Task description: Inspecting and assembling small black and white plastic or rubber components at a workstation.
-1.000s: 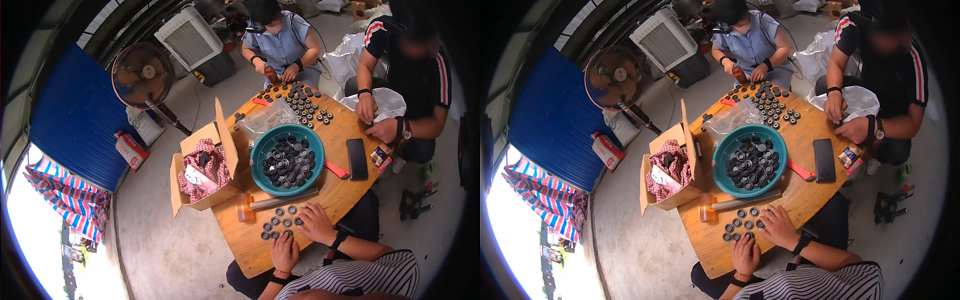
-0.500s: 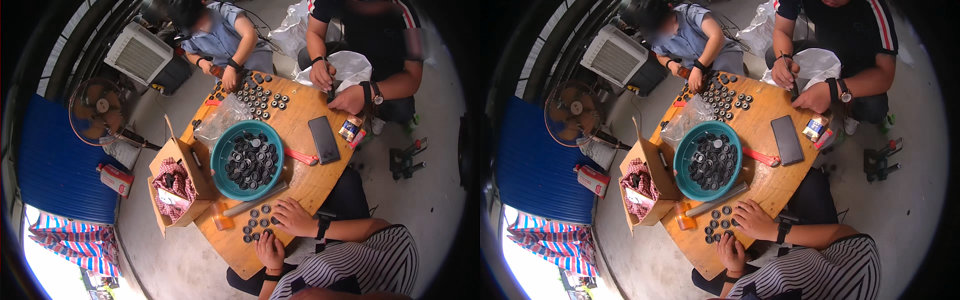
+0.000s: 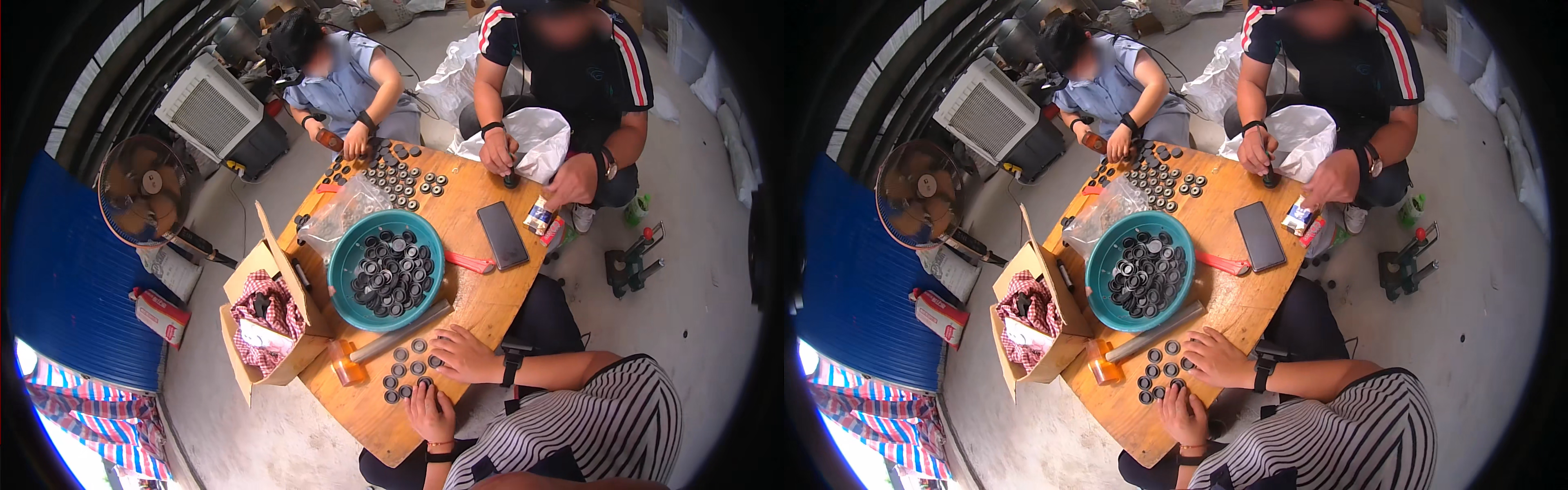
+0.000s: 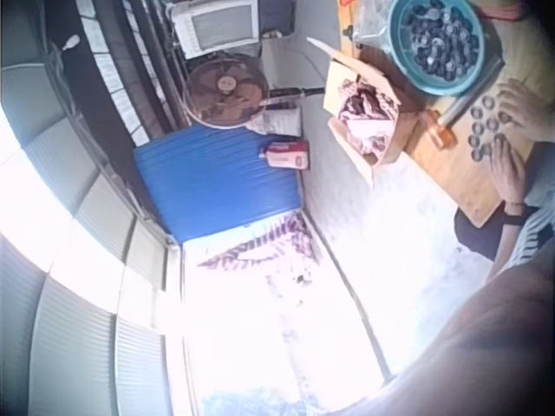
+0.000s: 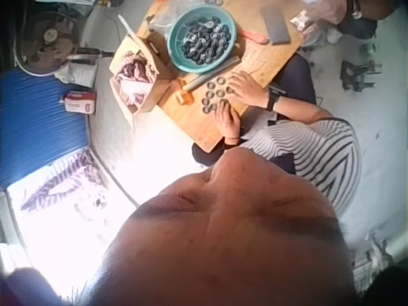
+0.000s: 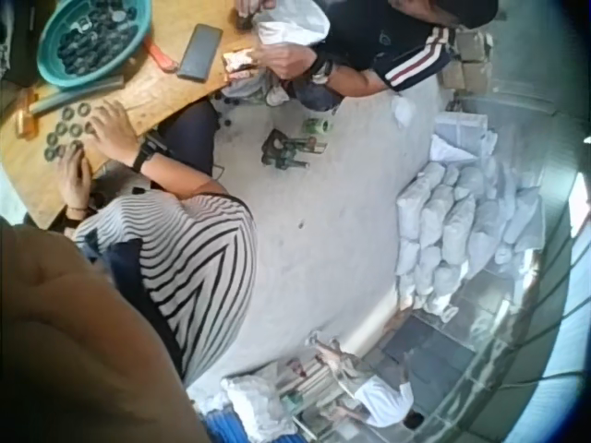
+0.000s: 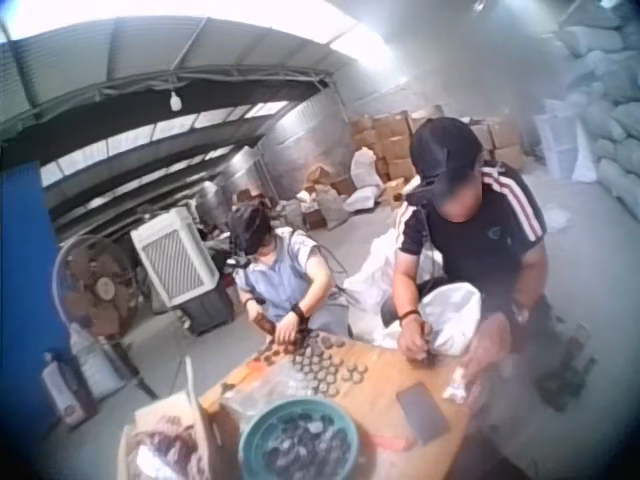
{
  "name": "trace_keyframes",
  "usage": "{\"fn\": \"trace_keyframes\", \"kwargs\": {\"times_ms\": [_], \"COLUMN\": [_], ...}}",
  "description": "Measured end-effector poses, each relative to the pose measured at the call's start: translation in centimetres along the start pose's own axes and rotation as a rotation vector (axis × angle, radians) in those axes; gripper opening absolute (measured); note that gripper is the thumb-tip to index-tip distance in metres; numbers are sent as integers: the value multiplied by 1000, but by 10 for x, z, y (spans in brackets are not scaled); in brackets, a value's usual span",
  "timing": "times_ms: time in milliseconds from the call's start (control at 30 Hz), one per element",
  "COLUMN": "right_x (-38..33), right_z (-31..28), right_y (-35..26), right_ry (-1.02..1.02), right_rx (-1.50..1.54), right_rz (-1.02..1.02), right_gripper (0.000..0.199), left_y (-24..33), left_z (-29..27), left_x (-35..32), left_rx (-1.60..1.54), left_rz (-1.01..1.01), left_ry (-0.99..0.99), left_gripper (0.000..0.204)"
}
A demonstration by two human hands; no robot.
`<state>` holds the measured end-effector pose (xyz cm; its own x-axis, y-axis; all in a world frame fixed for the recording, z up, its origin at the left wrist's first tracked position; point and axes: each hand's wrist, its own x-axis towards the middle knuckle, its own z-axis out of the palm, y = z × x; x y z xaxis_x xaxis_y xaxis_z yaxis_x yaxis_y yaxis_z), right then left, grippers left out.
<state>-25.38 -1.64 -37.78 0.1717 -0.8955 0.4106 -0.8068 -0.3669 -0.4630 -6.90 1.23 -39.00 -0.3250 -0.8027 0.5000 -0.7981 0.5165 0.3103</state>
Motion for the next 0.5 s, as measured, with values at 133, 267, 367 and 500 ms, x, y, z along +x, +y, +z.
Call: {"fn": "trace_keyframes", "kwargs": {"times_ms": [133, 267, 367, 500], "right_x": [4, 5, 7, 6], "right_z": [2, -4, -3, 2], "right_y": [-6, -8, -9, -5], "right_ry": [15, -24, -33, -1], "right_rx": [-24, -57, -61, -58], "right_rz": [5, 38, 36, 32], "right_gripper": [36, 38, 39, 40], "left_y": [-2, -2, -2, -1], "left_z": [-5, -4, -7, -6], "left_x": [1, 2, 2, 1], "left_rx": [-47, -108, -86, -39], "left_rz": [-25, -36, -33, -25], "left_ry": [3, -1, 1, -7], "left_gripper": [22, 21, 21, 22]}}
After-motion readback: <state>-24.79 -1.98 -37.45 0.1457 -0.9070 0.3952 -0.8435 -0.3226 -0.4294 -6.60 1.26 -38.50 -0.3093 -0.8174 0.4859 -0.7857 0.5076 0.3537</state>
